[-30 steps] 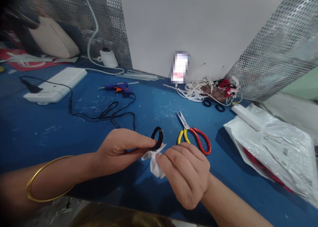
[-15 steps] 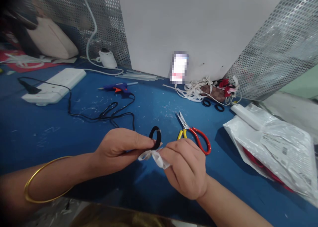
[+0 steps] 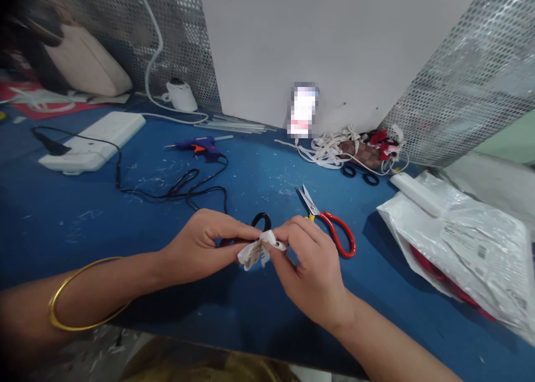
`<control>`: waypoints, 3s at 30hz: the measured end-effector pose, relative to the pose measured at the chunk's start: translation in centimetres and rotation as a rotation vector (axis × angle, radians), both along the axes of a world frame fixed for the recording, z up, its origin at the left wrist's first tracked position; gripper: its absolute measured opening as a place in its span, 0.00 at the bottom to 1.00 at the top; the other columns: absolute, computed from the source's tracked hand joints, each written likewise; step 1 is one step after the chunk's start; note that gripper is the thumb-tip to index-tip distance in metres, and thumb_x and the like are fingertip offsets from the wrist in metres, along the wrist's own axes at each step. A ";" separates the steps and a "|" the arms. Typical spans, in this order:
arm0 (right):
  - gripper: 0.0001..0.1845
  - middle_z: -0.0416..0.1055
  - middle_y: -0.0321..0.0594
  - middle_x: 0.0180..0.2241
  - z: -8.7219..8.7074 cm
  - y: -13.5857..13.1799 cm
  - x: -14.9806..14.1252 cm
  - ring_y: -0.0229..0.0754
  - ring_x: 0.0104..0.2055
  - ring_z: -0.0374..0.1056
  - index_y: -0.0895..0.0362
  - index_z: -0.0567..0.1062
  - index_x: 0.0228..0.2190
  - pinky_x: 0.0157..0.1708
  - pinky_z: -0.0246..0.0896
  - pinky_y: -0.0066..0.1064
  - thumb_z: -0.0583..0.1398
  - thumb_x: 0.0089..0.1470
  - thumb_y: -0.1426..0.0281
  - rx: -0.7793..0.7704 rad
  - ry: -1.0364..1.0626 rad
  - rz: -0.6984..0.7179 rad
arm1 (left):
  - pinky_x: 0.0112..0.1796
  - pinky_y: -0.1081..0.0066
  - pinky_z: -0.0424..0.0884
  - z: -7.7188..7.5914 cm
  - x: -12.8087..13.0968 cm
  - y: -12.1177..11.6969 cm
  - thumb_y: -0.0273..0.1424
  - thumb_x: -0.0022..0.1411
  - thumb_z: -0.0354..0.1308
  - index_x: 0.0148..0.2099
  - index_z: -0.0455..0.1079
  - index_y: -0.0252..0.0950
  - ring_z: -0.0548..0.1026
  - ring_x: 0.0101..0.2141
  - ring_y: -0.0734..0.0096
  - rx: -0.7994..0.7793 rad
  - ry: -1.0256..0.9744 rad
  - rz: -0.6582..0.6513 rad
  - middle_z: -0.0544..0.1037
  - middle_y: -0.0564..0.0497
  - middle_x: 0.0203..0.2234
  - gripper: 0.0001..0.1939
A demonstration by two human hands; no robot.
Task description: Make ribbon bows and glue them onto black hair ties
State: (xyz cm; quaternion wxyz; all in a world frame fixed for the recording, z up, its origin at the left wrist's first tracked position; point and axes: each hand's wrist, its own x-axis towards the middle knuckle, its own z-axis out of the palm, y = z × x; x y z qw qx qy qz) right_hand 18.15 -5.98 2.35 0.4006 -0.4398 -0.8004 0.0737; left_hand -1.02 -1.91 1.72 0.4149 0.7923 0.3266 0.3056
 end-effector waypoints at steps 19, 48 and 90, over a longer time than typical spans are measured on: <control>0.07 0.68 0.34 0.25 -1.7 1.1 -0.4 0.34 0.26 0.62 0.57 0.72 0.30 0.26 0.58 0.27 0.62 0.52 0.66 -0.620 0.526 0.015 | 0.24 0.79 0.61 0.0 0.3 0.5 0.34 0.58 0.56 0.34 0.78 0.33 0.67 0.23 0.77 -0.188 0.036 0.114 0.75 0.53 0.21 0.12; 0.09 0.68 0.34 0.25 -1.9 1.6 -0.5 0.34 0.27 0.62 0.59 0.71 0.33 0.29 0.58 0.28 0.63 0.49 0.68 -0.794 0.663 0.046 | 0.24 0.78 0.58 0.1 0.3 1.2 0.37 0.55 0.60 0.27 0.72 0.30 0.63 0.21 0.80 -0.331 -0.072 0.165 0.69 0.55 0.18 0.14; 0.06 0.69 0.39 0.31 -2.5 2.1 0.2 0.39 0.32 0.67 0.54 0.77 0.31 0.33 0.60 0.29 0.59 0.54 0.74 -0.303 0.247 0.131 | 0.29 0.75 0.62 0.5 0.3 1.3 0.36 0.53 0.61 0.30 0.74 0.32 0.67 0.26 0.74 -0.378 -0.047 0.079 0.72 0.53 0.22 0.10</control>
